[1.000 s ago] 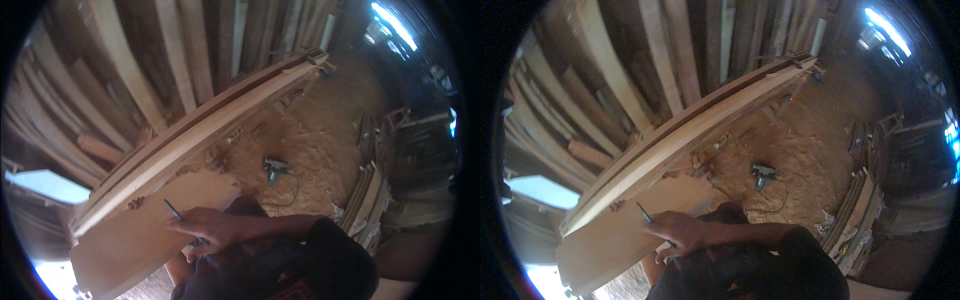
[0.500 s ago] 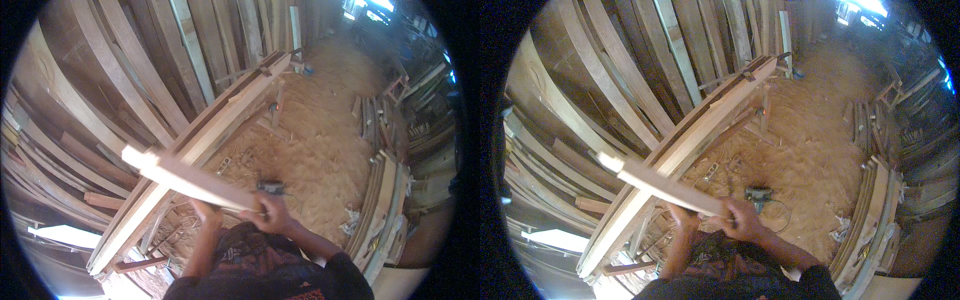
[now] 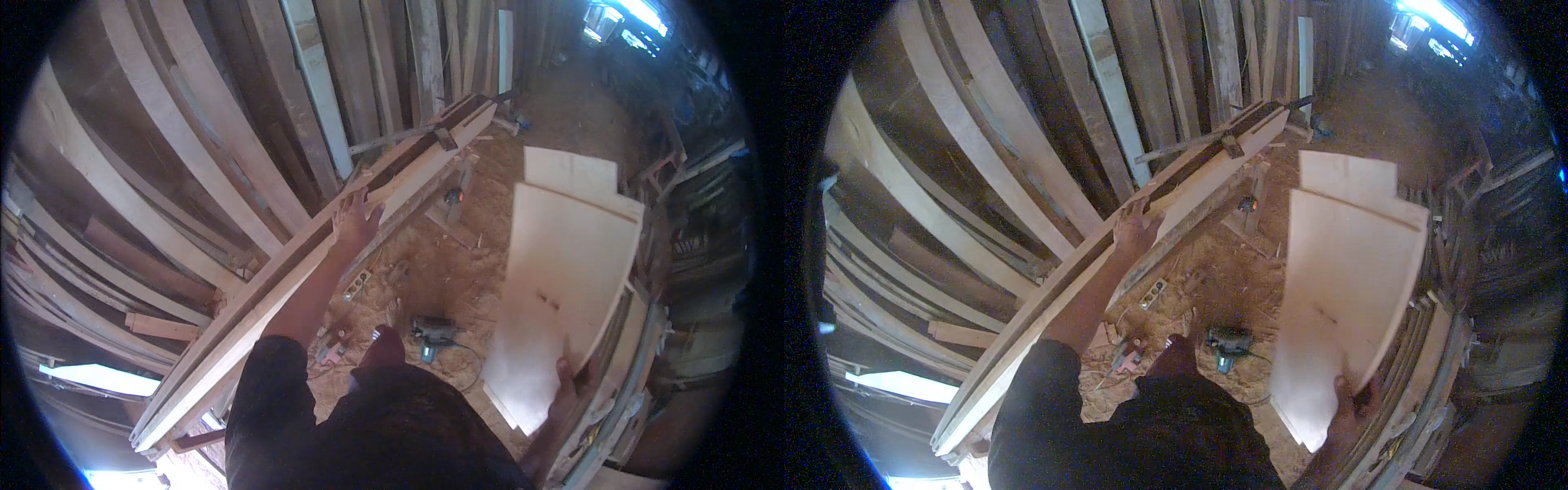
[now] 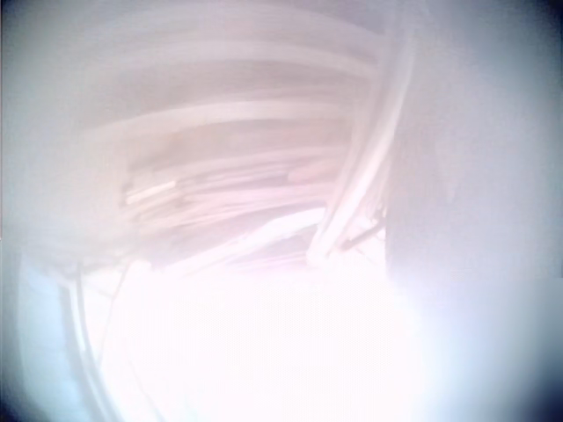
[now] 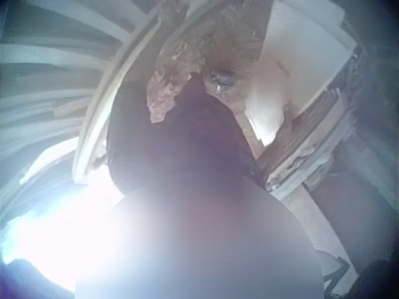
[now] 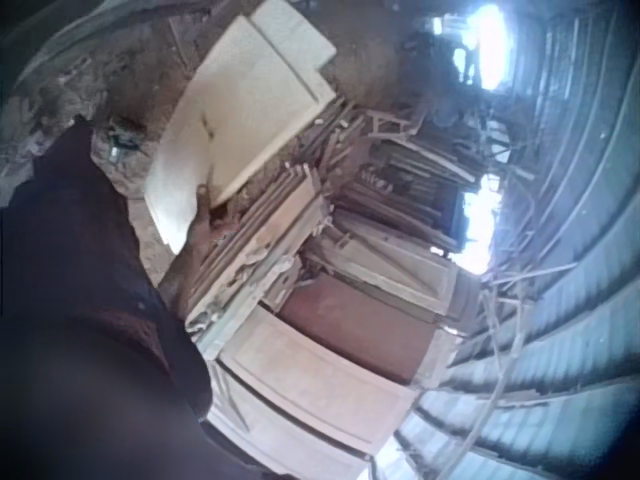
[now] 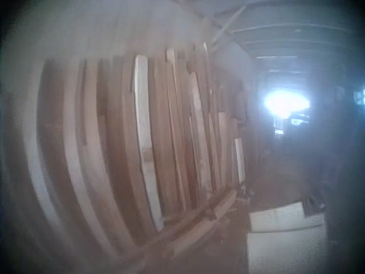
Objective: The person selects a thin wooden plank and uses a hammer to repeatedly strike a small section, shaping or splitting the wood. The person then sets the hammer down and handles the plank again.
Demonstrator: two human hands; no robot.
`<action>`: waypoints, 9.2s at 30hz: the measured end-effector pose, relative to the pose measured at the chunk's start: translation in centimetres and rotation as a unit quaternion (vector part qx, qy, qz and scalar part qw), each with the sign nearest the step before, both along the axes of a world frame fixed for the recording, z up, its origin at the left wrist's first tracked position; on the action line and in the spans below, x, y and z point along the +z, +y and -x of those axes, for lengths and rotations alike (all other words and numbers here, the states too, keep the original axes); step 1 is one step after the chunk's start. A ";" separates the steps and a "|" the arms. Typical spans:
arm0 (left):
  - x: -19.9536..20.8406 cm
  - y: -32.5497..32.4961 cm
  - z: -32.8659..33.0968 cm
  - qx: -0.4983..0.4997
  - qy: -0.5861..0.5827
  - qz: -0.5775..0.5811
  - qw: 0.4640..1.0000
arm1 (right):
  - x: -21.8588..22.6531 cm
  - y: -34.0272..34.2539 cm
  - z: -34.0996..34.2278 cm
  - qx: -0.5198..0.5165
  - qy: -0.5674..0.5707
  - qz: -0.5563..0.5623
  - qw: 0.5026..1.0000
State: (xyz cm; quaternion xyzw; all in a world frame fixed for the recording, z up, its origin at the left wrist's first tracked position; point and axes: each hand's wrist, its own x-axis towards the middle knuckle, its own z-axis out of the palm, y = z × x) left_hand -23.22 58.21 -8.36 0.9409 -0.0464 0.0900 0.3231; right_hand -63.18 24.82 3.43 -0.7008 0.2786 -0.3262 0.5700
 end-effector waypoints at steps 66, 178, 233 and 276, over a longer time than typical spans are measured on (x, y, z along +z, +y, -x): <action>9.4 -34.6 -27.7 0.055 0.049 0.083 0.994 | 28.9 -42.6 -72.7 -0.043 -0.065 0.302 0.950; -3.9 -14.0 -29.4 0.152 0.267 0.414 0.857 | -7.0 -32.0 -73.8 0.488 0.242 0.257 0.798; -10.5 -34.1 -49.9 -0.220 0.352 0.082 0.906 | -7.6 -36.2 -65.5 0.306 0.269 0.200 0.891; 1.0 -31.8 -16.6 0.431 0.055 -0.034 0.900 | -8.4 -25.6 -86.3 0.800 0.079 0.349 0.481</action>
